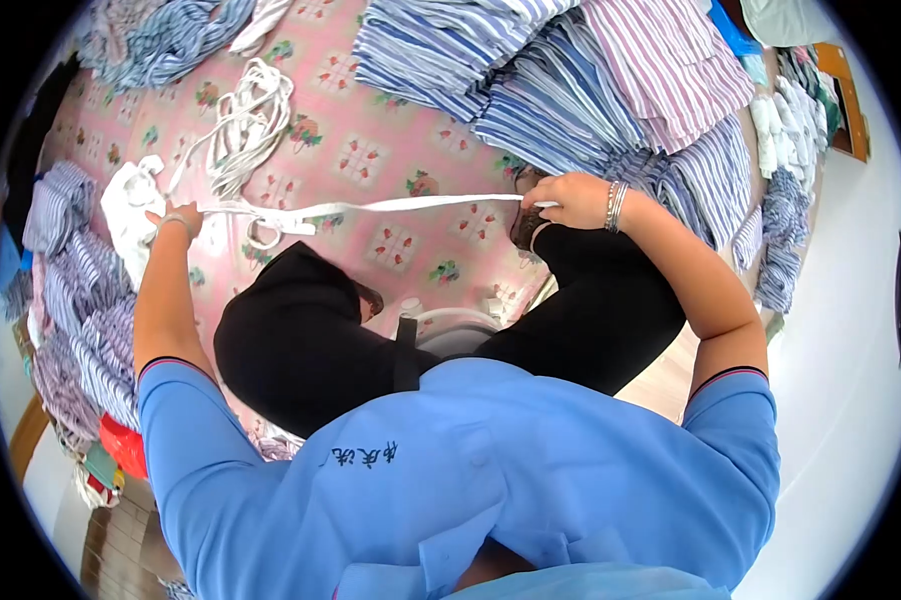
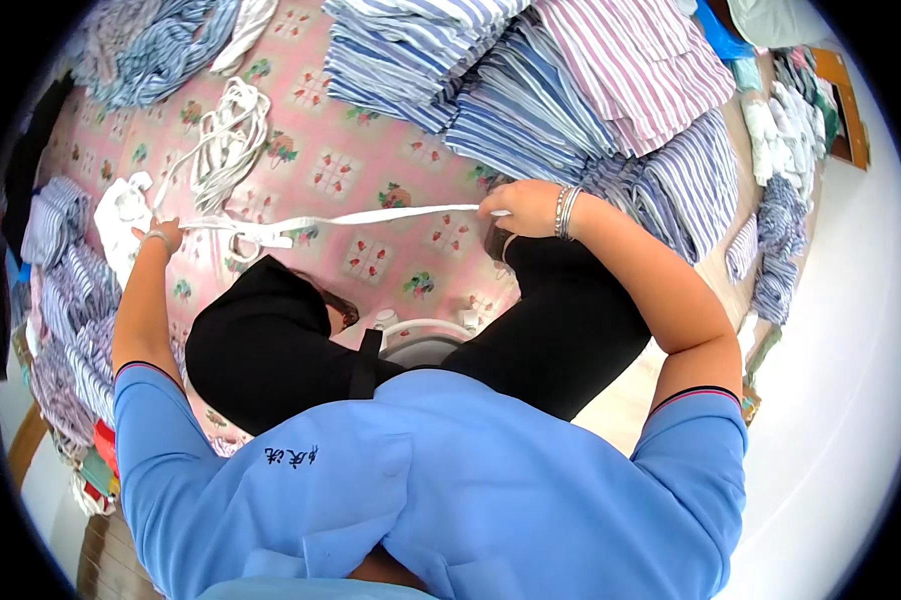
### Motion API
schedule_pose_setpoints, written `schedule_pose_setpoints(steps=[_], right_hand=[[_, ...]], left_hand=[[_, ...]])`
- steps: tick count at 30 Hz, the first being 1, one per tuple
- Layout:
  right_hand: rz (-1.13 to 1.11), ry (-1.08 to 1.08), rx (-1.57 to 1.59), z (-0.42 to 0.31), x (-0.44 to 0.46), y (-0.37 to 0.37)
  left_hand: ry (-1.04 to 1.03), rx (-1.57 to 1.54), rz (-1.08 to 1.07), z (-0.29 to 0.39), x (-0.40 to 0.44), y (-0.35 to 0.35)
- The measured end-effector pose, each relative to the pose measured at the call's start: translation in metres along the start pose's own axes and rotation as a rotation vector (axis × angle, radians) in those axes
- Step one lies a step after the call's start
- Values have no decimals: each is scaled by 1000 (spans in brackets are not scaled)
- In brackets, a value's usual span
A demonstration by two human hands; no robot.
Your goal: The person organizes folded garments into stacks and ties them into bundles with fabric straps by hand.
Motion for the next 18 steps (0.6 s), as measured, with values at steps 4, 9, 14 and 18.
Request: schedule_pose_setpoints(steps=[4,9,14,18], right_hand=[[-13,28,-100,11,10,-18],[-210,-281,-313,83,1,-14],[-161,-457,-481,74,-15,-3],[509,96,-171,8,12,43]], left_hand=[[-125,-1310,677,-7,-13,-39],[-137,-1182,943,43,-62,-15],[127,-945,858,59,-71,1],[-9,-884,1117,49,-28,30]])
Point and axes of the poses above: each hand's wrist, its own x-axis towards the middle knuckle, its own y-axis out of the back of the hand, z = x × y, the point moved 3 cm from there along x, towards the middle knuckle, and after that the axes turned 1 degree about x, right-handed, at the moved point
